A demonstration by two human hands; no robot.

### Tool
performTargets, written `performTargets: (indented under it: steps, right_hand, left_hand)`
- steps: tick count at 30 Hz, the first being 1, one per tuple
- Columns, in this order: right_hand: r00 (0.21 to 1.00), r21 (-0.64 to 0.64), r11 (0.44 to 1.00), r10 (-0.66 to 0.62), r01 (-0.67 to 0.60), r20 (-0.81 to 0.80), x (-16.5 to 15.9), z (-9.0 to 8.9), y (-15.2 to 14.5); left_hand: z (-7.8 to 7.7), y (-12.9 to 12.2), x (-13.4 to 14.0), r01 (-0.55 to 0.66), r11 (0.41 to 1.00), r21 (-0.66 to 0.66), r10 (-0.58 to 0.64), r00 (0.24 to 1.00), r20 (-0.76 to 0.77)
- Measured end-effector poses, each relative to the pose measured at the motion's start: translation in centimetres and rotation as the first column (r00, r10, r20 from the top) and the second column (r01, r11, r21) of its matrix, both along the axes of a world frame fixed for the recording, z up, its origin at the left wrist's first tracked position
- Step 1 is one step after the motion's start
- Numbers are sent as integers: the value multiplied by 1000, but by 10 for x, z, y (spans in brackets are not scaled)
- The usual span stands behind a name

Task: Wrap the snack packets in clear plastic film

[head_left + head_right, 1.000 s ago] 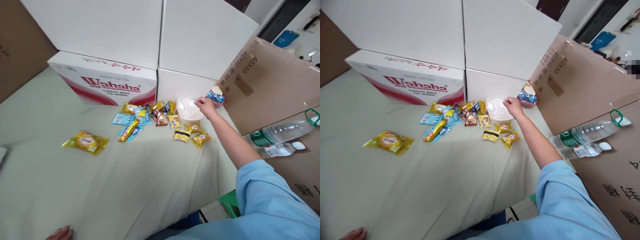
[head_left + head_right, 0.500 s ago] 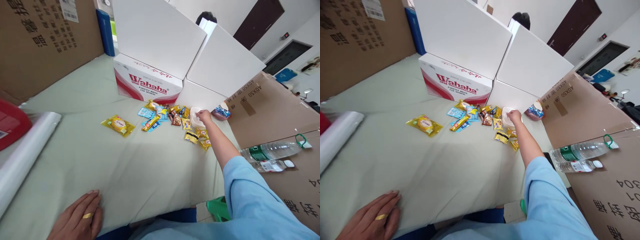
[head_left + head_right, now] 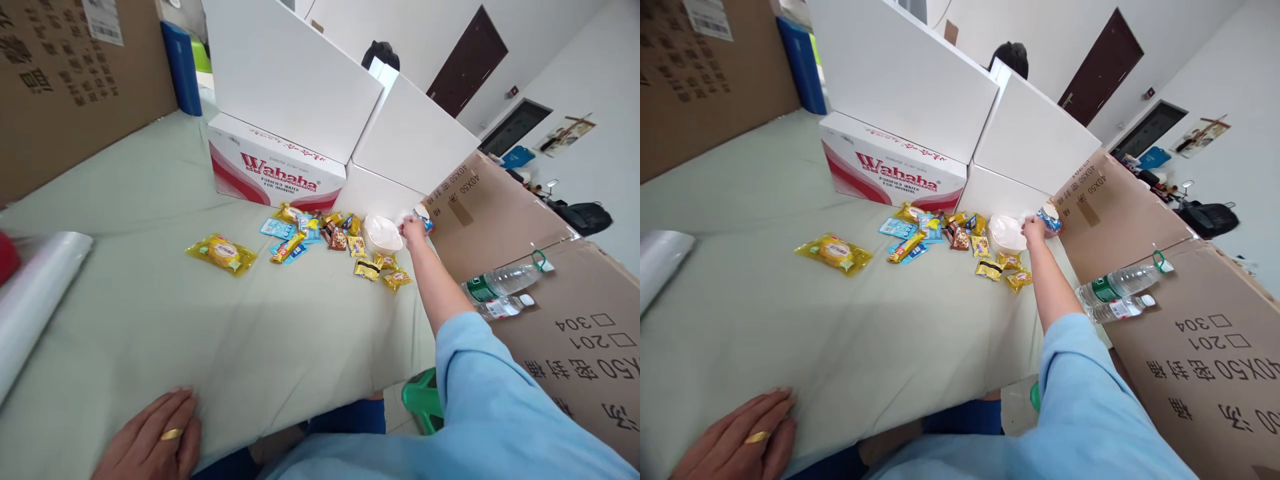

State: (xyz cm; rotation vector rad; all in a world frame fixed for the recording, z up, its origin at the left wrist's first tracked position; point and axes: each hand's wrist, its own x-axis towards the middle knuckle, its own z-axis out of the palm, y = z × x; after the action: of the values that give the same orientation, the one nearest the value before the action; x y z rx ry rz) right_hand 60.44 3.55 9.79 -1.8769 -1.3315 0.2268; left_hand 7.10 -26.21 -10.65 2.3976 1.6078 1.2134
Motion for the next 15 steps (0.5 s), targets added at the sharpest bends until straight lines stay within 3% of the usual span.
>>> performTargets:
  steps: [2,4,6,8,9,11,13,15]
  right_hand:
    - [994,22,999,49,-47,-102,-20,0,-23]
    - [933,46,985,172,-166,-315,-49,-14,-55]
    - [690,107,932,330,-346,-644,-81,-37,-95]
    - [422,139,875,356,-465,-834,-114,-65,-133]
    - [336,134,850,340,-509,-878,-129,-78,-149]
    - [241,116,809,303,-576,-922,-155,-100,-173]
    - [191,115,782,288,-613,-938,-176,-116,-184]
    - [170,112,753,287,-648,-943,-192,-125,-187]
  left_hand:
    - [11,-2,2,-27,998,-53,31,995,94]
    - [27,-4,7,-62,987,-151,93,974,208]
    - [46,-5,20,-50,955,-292,148,935,321]
    - [66,3,40,57,872,-487,205,861,466]
    - [74,12,52,129,820,-558,236,812,534]
    - [86,35,77,303,748,-591,255,690,677]
    - [90,62,99,497,690,-526,277,491,826]
    - [90,86,118,683,574,-451,319,320,892]
